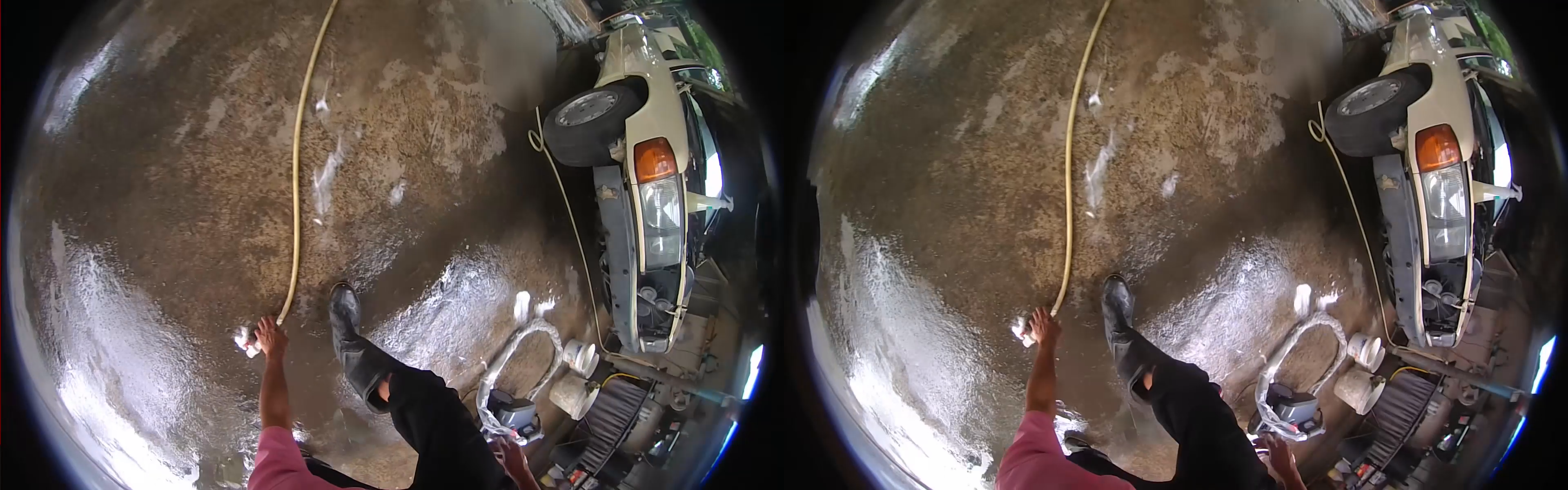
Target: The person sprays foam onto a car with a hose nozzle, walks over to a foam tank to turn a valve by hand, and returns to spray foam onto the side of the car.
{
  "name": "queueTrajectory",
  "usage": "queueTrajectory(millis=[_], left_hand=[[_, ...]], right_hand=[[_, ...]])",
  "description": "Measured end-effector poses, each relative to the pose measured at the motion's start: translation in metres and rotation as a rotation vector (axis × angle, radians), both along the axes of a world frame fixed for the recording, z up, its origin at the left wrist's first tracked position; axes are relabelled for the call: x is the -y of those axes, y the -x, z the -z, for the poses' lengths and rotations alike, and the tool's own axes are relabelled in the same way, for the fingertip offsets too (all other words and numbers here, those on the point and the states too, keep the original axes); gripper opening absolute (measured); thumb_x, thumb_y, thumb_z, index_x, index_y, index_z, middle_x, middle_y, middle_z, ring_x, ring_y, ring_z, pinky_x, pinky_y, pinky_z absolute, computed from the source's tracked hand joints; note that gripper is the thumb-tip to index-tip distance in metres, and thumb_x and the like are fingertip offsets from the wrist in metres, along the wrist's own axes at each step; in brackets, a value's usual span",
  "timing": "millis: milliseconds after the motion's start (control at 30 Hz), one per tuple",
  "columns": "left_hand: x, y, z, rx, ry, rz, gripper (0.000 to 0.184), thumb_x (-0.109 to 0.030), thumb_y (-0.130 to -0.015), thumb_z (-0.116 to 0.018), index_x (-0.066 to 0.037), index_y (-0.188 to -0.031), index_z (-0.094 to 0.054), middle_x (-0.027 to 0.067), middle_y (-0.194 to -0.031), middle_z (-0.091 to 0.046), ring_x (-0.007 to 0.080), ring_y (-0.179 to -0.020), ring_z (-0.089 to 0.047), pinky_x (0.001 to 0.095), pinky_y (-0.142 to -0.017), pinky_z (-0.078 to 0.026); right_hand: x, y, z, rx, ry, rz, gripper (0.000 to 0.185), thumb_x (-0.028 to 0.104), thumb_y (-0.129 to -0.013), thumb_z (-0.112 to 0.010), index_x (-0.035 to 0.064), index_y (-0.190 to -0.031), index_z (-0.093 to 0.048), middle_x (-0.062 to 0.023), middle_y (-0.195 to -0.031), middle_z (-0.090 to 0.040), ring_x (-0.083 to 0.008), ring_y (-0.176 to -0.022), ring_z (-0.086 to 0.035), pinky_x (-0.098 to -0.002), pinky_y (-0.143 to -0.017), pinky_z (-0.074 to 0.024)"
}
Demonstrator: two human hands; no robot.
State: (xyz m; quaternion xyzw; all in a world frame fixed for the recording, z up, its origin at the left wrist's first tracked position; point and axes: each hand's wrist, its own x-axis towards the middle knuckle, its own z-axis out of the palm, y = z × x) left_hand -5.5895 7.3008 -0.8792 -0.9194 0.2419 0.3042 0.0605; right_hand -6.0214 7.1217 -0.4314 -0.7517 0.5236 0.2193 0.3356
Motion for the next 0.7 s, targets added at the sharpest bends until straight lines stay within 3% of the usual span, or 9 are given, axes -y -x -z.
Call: queueTrajectory(millis=[67,233,400,533,567,600,633,667,700], left_hand=[[-0.007,-0.002,0.016,-0.084,-0.035,0.019,0.051,-0.026,-0.072,-0.060,-0.005,-0.115,-0.042,0.0126,-0.121,-0.040,0.0259,-0.114,-0.035,0.0412,-0.091,-0.029],[-0.011,-0.006,0.016,-0.041,-0.227,0.130,0.043,-0.020,-0.072,-0.058,-0.006,-0.111,-0.046,0.0101,-0.114,-0.045,0.0253,-0.107,-0.040,0.0385,-0.088,-0.031],[-0.003,-0.002,0.042,0.024,-0.188,0.178,0.046,-0.022,-0.067,-0.061,-0.008,-0.109,-0.048,0.0084,-0.109,-0.047,0.0243,-0.104,-0.041,0.0384,-0.085,-0.032],[0.018,-0.025,-0.036,-0.094,-0.280,0.184,0.061,-0.027,-0.060,-0.066,-0.009,-0.114,-0.044,0.0057,-0.109,-0.048,0.0241,-0.108,-0.040,0.0506,-0.094,-0.025],[0.013,-0.033,-0.045,-0.184,-0.271,0.160,0.063,-0.026,-0.059,-0.066,-0.010,-0.115,-0.043,0.0055,-0.110,-0.047,0.0242,-0.109,-0.039,0.0526,-0.095,-0.024],[0.016,-0.043,-0.070,-0.226,-0.211,0.178,0.060,-0.026,-0.059,-0.066,-0.009,-0.113,-0.045,0.0064,-0.109,-0.048,0.0249,-0.109,-0.040,0.0523,-0.095,-0.025],[0.025,-0.055,-0.098,-0.268,-0.151,0.200,0.058,-0.025,-0.059,-0.065,-0.009,-0.112,-0.047,0.0074,-0.108,-0.050,0.0256,-0.109,-0.041,0.0519,-0.094,-0.026],[0.042,-0.079,-0.121,-0.515,-0.259,0.220,0.054,-0.021,-0.059,-0.064,-0.008,-0.109,-0.051,0.0097,-0.108,-0.052,0.0270,-0.109,-0.043,0.0505,-0.093,-0.029],[0.051,-0.092,-0.159,-0.473,-0.082,0.265,0.041,-0.019,-0.060,-0.061,-0.010,-0.100,-0.055,0.0112,-0.104,-0.055,0.0279,-0.106,-0.045,0.0455,-0.090,-0.034]], right_hand=[[-0.006,0.054,0.015,-0.177,0.118,-0.511,0.028,0.021,-0.087,-0.042,0.0004,-0.101,-0.053,-0.0174,-0.086,-0.061,-0.0280,-0.078,-0.061,-0.0370,-0.067,-0.0499],[0.009,0.019,0.018,-0.021,-0.340,0.602,0.031,0.025,-0.088,-0.040,0.0002,-0.103,-0.052,-0.0173,-0.087,-0.061,-0.0277,-0.079,-0.061,-0.0369,-0.068,-0.0500],[0.029,0.001,0.030,0.078,-0.430,0.990,0.035,0.029,-0.089,-0.039,0.0001,-0.105,-0.051,-0.0173,-0.087,-0.061,-0.0273,-0.080,-0.061,-0.0367,-0.069,-0.0501],[0.050,-0.015,0.037,0.169,-0.458,1.156,0.038,0.032,-0.089,-0.038,-0.0001,-0.106,-0.051,-0.0172,-0.088,-0.061,-0.0270,-0.081,-0.061,-0.0367,-0.069,-0.0501],[0.054,-0.019,0.030,0.170,-0.534,1.159,0.045,0.035,-0.091,-0.032,-0.0013,-0.110,-0.049,-0.0172,-0.088,-0.061,-0.0282,-0.085,-0.059,-0.0363,-0.070,-0.0496],[0.069,-0.024,0.008,0.205,-0.791,1.225,0.051,0.045,-0.085,-0.034,0.0082,-0.119,-0.044,-0.0115,-0.112,-0.053,-0.0262,-0.101,-0.049,-0.0419,-0.084,-0.0370],[0.068,-0.018,0.006,0.293,-0.810,1.230,0.044,0.033,-0.087,-0.035,0.0038,-0.118,-0.044,-0.0131,-0.110,-0.053,-0.0259,-0.099,-0.050,-0.0389,-0.083,-0.0393],[0.063,-0.007,0.015,0.385,-0.829,1.235,0.037,0.021,-0.089,-0.035,-0.0007,-0.117,-0.044,-0.0148,-0.109,-0.053,-0.0256,-0.098,-0.051,-0.0359,-0.082,-0.0417],[0.084,-0.019,0.015,0.293,-0.889,1.220,0.039,0.020,-0.085,-0.043,0.0017,-0.120,-0.042,-0.0155,-0.109,-0.053,-0.0266,-0.096,-0.053,-0.0366,-0.079,-0.0440]])
